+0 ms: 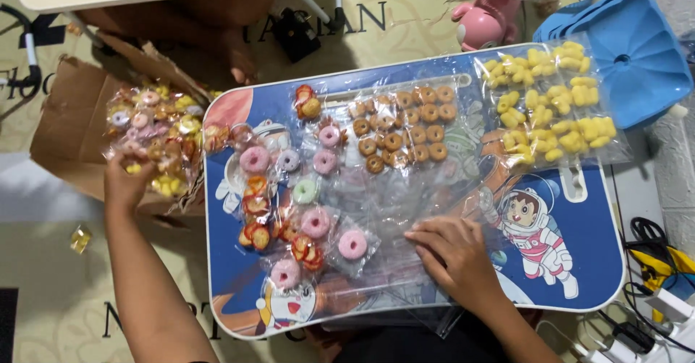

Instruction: Sort and package small donut-shaped and star-shaped snacks into plastic bags on a low table.

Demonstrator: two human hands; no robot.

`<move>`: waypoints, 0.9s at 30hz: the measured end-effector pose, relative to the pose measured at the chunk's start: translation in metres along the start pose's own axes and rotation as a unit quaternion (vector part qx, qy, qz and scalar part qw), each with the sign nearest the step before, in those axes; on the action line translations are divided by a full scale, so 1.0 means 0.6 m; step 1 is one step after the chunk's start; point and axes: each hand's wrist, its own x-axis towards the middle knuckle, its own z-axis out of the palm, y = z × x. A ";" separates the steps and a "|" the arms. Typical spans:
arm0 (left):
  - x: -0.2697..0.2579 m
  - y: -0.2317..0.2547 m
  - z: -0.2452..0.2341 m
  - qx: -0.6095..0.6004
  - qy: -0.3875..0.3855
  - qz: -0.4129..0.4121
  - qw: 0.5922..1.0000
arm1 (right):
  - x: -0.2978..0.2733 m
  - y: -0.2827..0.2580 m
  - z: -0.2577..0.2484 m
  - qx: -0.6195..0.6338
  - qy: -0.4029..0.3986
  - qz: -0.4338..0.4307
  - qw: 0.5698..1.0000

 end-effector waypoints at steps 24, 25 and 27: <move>-0.303 0.444 0.090 -0.152 -0.182 0.221 0.946 | -0.011 0.004 0.000 -0.021 -0.006 -0.016 1.000; -0.306 0.445 0.106 -0.152 -0.183 0.220 0.946 | -0.013 0.004 0.000 -0.022 -0.007 -0.015 1.000; -0.310 0.449 0.137 -0.123 -0.235 0.204 0.942 | -0.013 0.003 -0.001 -0.021 -0.009 -0.017 1.000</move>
